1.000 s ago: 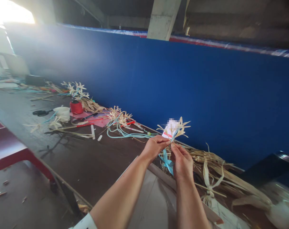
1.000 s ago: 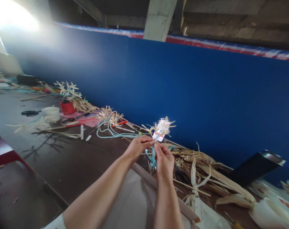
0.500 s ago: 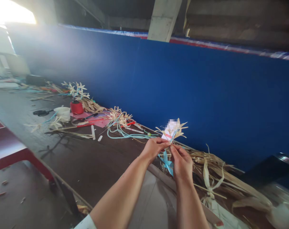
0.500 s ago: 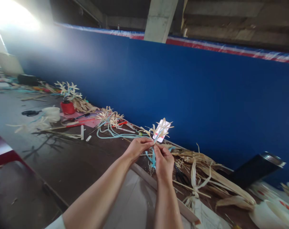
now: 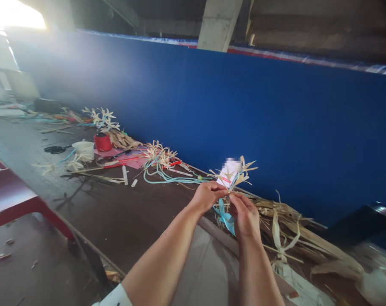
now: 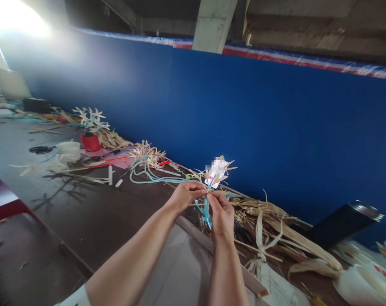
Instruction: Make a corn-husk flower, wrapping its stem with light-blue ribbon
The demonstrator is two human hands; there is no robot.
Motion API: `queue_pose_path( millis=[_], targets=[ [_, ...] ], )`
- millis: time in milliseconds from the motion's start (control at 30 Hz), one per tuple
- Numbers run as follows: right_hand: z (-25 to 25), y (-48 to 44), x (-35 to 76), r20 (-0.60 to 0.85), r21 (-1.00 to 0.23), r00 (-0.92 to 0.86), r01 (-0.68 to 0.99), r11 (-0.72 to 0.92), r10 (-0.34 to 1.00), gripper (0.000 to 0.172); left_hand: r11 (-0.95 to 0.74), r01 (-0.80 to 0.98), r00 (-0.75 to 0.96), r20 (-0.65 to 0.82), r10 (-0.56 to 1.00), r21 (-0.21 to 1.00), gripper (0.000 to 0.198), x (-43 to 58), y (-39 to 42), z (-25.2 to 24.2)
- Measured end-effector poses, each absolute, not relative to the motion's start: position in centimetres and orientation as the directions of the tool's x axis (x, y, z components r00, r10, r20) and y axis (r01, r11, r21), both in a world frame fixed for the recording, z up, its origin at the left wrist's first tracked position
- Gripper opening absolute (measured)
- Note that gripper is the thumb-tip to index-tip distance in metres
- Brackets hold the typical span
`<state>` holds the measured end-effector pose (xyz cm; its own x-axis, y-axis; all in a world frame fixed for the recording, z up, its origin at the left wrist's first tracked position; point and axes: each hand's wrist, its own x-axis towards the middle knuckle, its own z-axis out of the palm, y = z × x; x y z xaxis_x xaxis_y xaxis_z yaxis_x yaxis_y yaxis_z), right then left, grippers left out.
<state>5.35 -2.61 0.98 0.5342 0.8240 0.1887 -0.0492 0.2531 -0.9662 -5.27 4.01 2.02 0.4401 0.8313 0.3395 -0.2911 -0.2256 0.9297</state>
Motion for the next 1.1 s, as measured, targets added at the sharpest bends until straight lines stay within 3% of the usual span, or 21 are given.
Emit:
queue_pose_path(
  millis=[333,533,833,1100],
  targets=[
    [0.9,-2.9,5.7,0.161,-0.951,0.494,-0.154,0.268,0.854,0.022,-0.213,-0.285,0.468,0.33,0.82,0.935,0.031,-5.5,3.7,2.5],
    [0.7,-2.8,5.8,0.205,-0.958,0.413,-0.102,0.269,0.887,0.026,-0.292,-0.227,0.378,0.361,0.853,0.929,0.022,-5.5,4.5,1.7],
    [0.9,-2.8,6.8,0.137,-0.988,0.474,0.003,0.155,0.87,0.032,-0.224,-0.194,0.435,0.289,0.853,0.955,0.03,-5.5,4.5,1.5],
    [1.5,-2.9,6.7,0.063,-0.983,0.482,-0.12,0.137,0.874,0.026,-0.164,-0.175,0.476,0.23,0.849,0.971,0.031,-5.4,4.5,1.5]
  ],
)
